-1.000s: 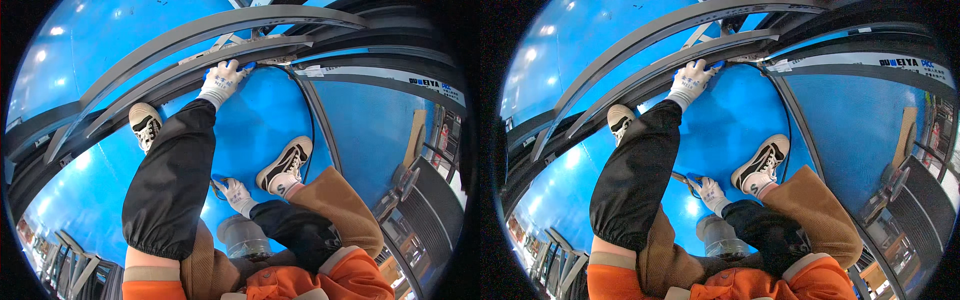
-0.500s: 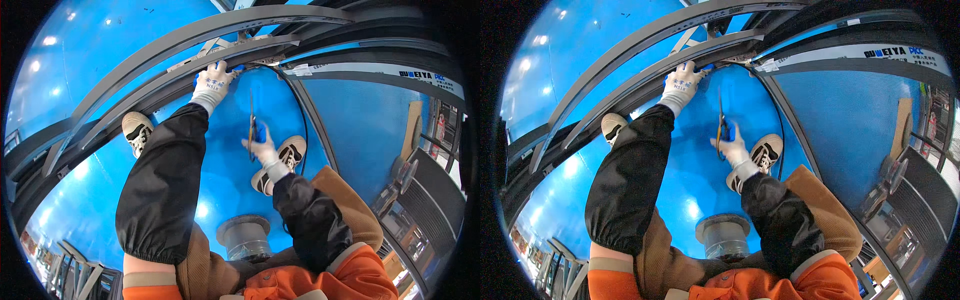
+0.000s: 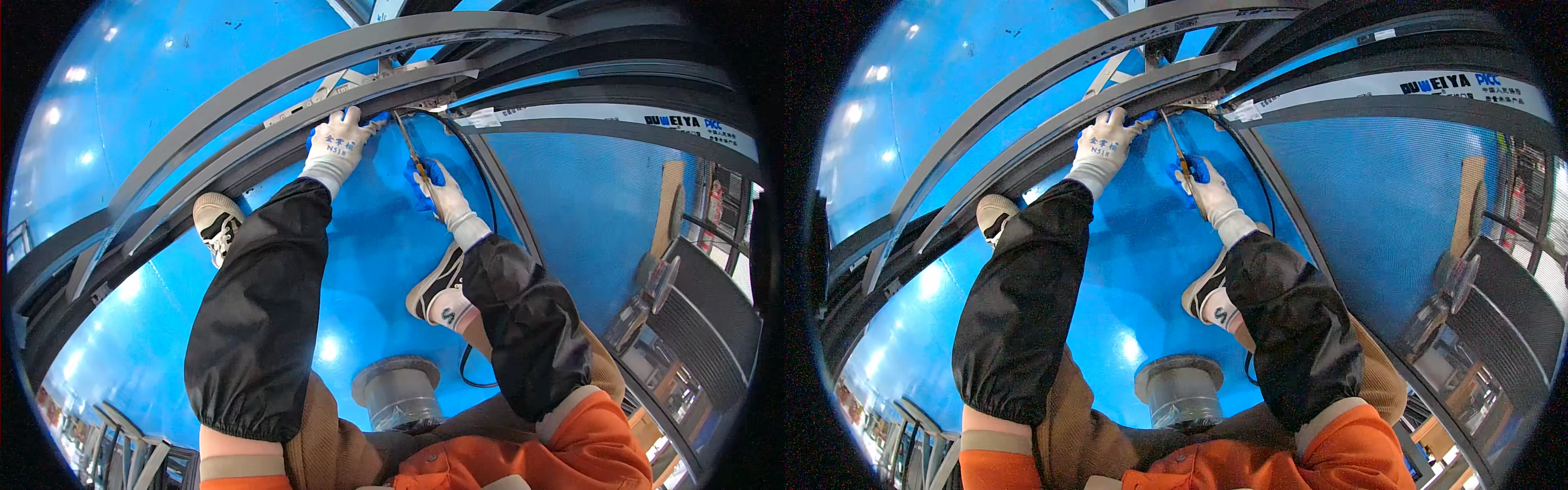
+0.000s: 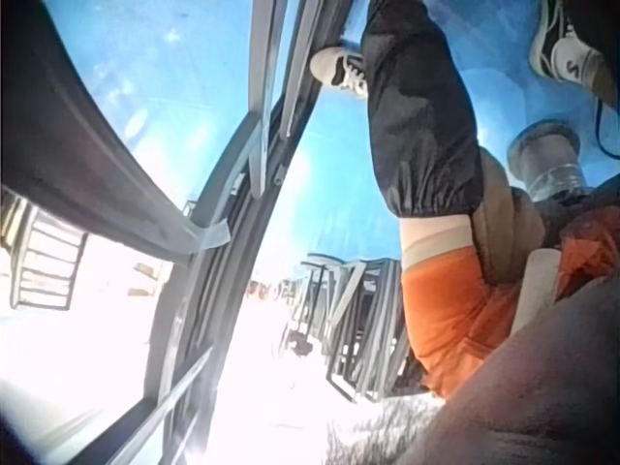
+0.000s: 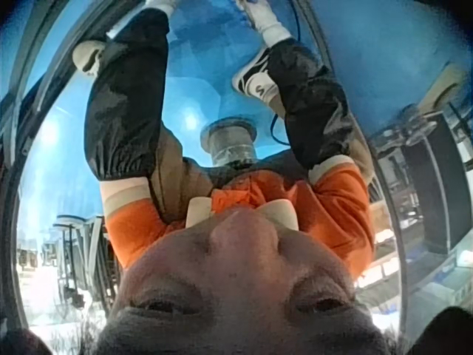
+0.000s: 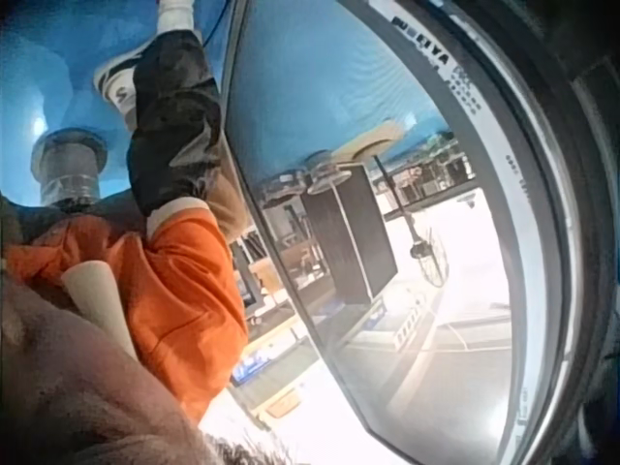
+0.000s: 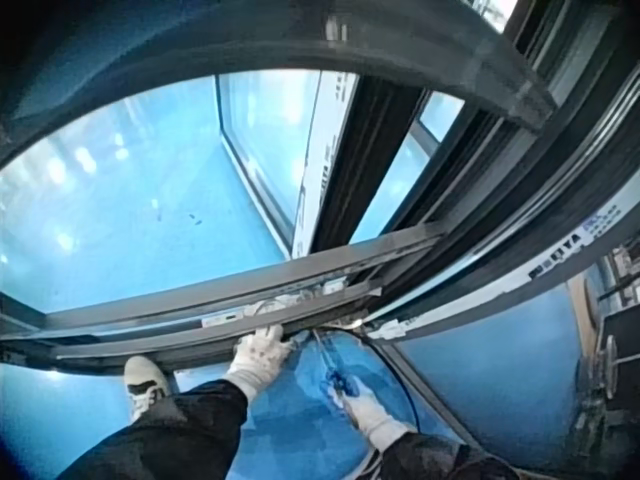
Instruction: Installing and cutting a black rubber gasket or seal onto the edges of a metal frame structure.
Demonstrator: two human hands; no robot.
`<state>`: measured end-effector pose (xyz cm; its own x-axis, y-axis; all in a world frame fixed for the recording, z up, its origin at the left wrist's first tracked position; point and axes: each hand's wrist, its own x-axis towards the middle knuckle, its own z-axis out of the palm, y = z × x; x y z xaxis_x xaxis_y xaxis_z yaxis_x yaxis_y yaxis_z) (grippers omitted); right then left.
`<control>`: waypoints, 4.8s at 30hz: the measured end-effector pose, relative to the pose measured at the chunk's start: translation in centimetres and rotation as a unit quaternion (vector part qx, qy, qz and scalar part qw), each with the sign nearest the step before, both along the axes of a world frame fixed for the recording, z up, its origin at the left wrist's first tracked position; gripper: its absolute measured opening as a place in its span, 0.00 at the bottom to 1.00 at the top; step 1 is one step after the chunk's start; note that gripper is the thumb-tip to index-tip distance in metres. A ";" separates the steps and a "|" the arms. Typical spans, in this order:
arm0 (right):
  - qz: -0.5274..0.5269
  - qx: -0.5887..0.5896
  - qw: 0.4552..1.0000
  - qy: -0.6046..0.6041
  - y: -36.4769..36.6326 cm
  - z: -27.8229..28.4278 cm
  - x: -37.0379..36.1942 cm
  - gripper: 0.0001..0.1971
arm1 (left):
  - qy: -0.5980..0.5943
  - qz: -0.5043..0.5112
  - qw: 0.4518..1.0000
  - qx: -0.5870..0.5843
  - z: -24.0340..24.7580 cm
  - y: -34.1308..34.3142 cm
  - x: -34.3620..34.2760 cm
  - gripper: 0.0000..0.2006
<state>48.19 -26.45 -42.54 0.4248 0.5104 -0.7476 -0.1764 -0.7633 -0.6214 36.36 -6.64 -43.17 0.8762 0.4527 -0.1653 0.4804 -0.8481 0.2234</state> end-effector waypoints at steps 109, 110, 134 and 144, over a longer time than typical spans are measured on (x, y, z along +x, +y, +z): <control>0.142 0.119 0.983 -0.002 -15.2 33.5 -25.5 0.23 | 0.036 0.010 0.998 -0.045 38.8 -15.1 -23.7 0.16; 0.148 0.115 0.982 -0.010 -15.1 34.4 -26.1 0.22 | 0.036 0.025 0.998 -0.042 38.8 -15.3 -24.6 0.16; 0.385 0.183 0.880 -0.211 -1.5 39.2 -21.1 0.27 | -0.264 0.349 0.885 -0.160 38.8 -10.0 -29.6 0.15; 0.375 0.282 0.833 -0.292 3.9 37.8 -18.6 0.29 | -0.494 0.410 0.636 -0.429 39.6 -4.9 -26.7 0.11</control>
